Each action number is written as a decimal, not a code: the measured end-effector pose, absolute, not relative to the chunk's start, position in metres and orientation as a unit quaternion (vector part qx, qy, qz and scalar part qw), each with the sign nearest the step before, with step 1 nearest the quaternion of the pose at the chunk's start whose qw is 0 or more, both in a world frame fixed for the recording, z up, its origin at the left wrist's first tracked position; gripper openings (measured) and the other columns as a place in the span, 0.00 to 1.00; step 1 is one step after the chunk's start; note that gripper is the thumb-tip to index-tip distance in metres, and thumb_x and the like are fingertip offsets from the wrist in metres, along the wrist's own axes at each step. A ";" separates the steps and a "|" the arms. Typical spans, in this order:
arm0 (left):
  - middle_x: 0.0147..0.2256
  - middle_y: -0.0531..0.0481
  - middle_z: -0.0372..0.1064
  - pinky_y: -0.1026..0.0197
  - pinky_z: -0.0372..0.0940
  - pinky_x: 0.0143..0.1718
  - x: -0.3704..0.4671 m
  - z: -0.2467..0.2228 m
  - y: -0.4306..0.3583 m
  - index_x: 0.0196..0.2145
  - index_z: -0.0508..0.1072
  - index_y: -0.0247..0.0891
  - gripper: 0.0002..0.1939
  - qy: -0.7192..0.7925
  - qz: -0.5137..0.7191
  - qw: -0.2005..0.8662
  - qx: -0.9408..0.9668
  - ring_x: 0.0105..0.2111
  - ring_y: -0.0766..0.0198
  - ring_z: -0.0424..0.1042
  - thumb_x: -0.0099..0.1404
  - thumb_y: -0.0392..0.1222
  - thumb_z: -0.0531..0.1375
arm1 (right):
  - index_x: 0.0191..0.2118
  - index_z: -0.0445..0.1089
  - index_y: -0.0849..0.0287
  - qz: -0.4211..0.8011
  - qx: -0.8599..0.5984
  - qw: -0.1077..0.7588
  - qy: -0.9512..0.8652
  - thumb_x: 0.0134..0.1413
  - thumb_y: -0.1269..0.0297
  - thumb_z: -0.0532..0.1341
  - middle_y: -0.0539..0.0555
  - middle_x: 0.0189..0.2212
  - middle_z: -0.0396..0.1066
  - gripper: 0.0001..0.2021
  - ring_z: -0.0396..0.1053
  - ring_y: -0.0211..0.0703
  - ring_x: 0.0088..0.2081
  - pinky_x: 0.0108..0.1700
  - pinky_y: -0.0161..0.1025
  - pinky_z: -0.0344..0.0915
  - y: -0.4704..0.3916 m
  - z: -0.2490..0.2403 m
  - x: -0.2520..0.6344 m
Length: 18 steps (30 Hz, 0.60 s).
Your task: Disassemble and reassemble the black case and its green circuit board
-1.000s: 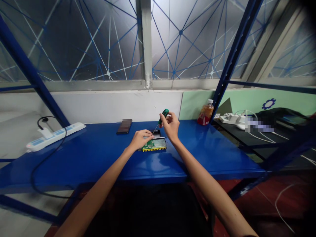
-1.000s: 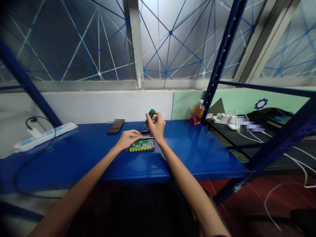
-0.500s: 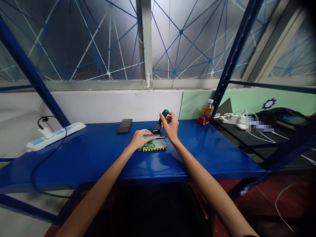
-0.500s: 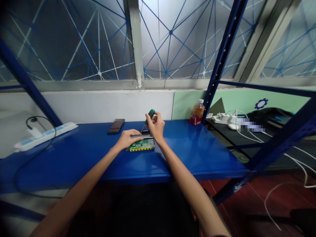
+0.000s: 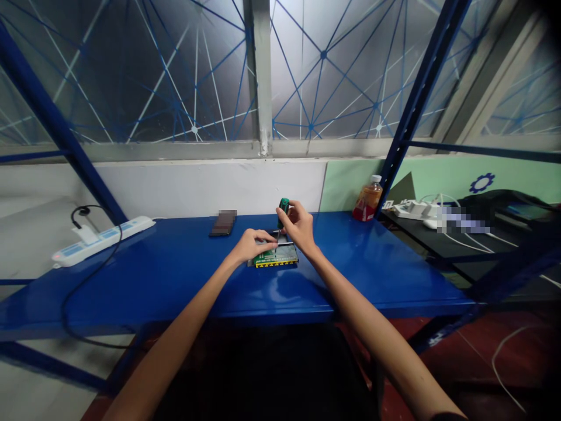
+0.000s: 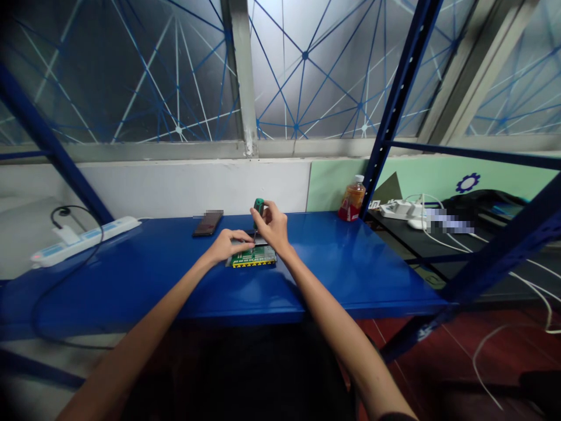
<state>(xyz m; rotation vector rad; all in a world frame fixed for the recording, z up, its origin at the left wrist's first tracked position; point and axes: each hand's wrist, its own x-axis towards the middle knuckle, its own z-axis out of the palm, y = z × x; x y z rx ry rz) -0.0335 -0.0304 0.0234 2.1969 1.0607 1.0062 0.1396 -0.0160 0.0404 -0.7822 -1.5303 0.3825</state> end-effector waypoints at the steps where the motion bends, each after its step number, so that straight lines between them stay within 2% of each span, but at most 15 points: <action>1: 0.33 0.45 0.78 0.61 0.67 0.38 -0.033 0.023 -0.031 0.32 0.81 0.36 0.09 0.386 0.368 0.254 0.807 0.34 0.60 0.74 0.56 0.44 0.65 | 0.43 0.66 0.57 0.166 -0.341 0.634 -0.674 0.57 0.50 0.59 0.44 0.20 0.61 0.16 0.60 0.34 0.20 0.23 0.33 0.59 -0.016 0.040 0.139; 18: 0.31 0.45 0.78 0.59 0.68 0.39 -0.037 0.017 -0.027 0.28 0.81 0.36 0.07 0.367 0.348 0.277 0.817 0.34 0.58 0.75 0.55 0.42 0.65 | 0.42 0.67 0.57 0.097 -0.314 0.614 -0.718 0.56 0.53 0.60 0.43 0.18 0.60 0.14 0.57 0.33 0.20 0.25 0.33 0.55 -0.026 0.039 0.131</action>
